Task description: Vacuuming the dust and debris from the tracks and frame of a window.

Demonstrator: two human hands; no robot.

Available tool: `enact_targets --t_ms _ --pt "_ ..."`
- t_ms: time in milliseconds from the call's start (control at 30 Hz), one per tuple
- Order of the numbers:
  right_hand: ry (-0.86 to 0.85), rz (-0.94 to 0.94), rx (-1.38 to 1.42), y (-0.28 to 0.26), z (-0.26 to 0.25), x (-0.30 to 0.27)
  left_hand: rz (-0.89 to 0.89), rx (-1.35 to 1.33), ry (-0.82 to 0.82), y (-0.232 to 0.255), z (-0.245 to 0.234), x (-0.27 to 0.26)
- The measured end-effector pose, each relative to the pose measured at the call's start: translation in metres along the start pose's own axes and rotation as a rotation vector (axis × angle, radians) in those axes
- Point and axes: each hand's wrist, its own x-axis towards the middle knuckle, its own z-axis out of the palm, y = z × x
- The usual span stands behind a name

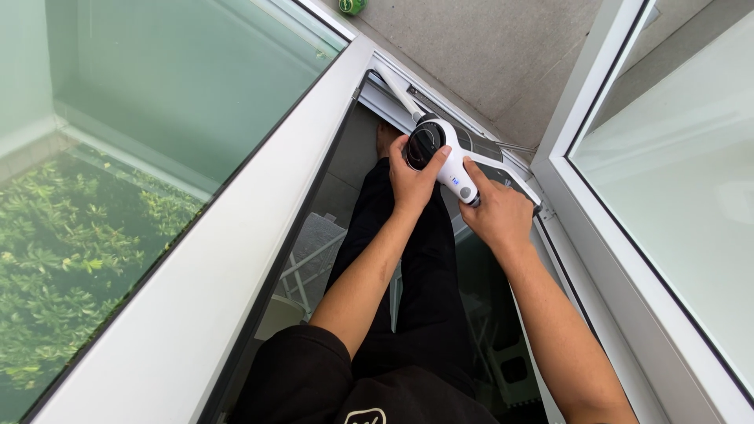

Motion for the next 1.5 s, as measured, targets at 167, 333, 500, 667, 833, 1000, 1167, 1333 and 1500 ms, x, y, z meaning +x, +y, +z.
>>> enact_targets --t_ms 167,333,500,667,833,1000,1167,1333,1500 --pt "0.043 -0.08 0.034 0.02 -0.003 0.024 -0.049 -0.066 -0.024 0.007 0.01 0.014" --pt "-0.048 -0.201 -0.083 0.03 -0.035 0.051 -0.132 -0.161 -0.055 0.032 0.016 0.017" --pt "0.003 -0.296 -0.202 0.043 -0.059 0.086 0.033 -0.21 -0.068 0.016 0.035 0.028" --pt "-0.028 -0.399 -0.31 0.048 -0.077 0.111 0.024 -0.239 -0.065 0.015 0.045 0.031" --pt "0.009 -0.462 -0.359 0.031 -0.094 0.119 0.039 -0.424 -0.088 0.015 0.039 0.031" --pt "0.03 -0.206 -0.115 0.028 -0.051 0.07 -0.042 -0.432 -0.057 -0.034 0.019 0.049" --pt "0.02 0.077 0.109 0.045 -0.005 0.016 -0.013 0.216 -0.001 -0.121 0.001 0.119" --pt "0.175 0.14 0.509 0.071 0.033 -0.026 -0.259 0.748 -0.196 -0.136 0.017 0.217" --pt "0.142 0.222 0.491 0.103 0.054 -0.025 -0.266 0.801 -0.003 -0.163 0.044 0.268"
